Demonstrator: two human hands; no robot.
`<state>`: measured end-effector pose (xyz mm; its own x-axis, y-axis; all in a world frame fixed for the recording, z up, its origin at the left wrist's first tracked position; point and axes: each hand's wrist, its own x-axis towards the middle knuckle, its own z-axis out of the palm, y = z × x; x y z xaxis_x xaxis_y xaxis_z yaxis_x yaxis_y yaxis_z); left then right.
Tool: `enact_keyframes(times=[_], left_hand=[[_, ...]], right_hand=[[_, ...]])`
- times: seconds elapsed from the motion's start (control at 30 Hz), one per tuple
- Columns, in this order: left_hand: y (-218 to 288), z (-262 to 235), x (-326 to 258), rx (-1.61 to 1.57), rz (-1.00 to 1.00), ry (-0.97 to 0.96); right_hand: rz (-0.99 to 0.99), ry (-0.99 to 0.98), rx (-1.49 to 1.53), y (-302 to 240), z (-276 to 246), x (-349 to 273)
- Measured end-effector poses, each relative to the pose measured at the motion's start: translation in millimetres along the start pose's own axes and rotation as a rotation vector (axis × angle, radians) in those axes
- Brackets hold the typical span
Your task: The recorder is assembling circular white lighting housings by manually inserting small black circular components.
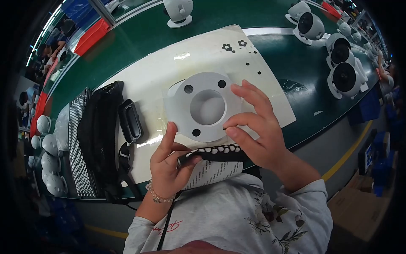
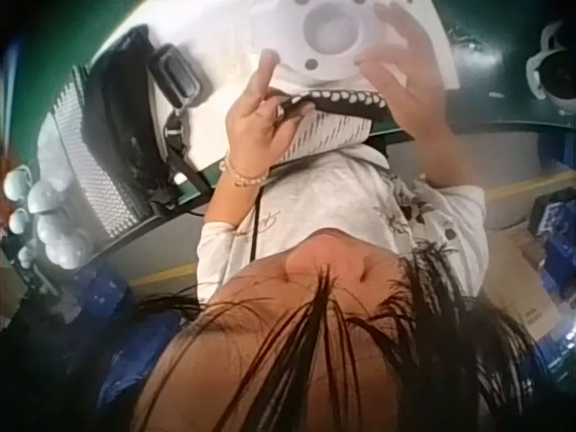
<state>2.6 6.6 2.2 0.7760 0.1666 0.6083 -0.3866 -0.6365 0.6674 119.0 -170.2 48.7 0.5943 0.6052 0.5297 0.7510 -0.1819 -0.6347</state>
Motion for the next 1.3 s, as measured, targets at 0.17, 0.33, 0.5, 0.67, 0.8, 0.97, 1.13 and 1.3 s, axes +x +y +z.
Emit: enact_keyframes(times=[0.17, 0.33, 0.5, 0.67, 0.8, 0.97, 1.13, 1.3], left_hand=[[-1, 1, 0, 0.025, -0.013, -0.008], [0, 1, 0, 0.032, -0.016, -0.006], [2, 2, 1, 0.033, -0.019, -0.012], [4, 2, 2, 0.055, -0.038, -0.024], [2, 1, 0, 0.071, 0.000, -0.029], [3, -3, 2, -0.014, 0.026, 0.010], [3, -14, -6, 0.002, 0.036, 0.044], [7, -13, -5, -0.054, 0.031, -0.104]], right_hand=[[-0.130, 0.038, -0.292, 2, -2, -6], [-0.337, -0.026, -0.740, -6, -12, -14], [-0.466, -0.213, -0.916, -17, -19, -11], [-0.489, -0.365, -0.977, -29, -24, -5], [-0.113, -0.187, -0.545, -5, -30, 7], [0.705, -0.326, 0.897, -1, -9, 27], [0.335, -0.295, 0.597, 15, 7, 104], [-0.437, -0.089, -0.520, 76, 116, 200]])
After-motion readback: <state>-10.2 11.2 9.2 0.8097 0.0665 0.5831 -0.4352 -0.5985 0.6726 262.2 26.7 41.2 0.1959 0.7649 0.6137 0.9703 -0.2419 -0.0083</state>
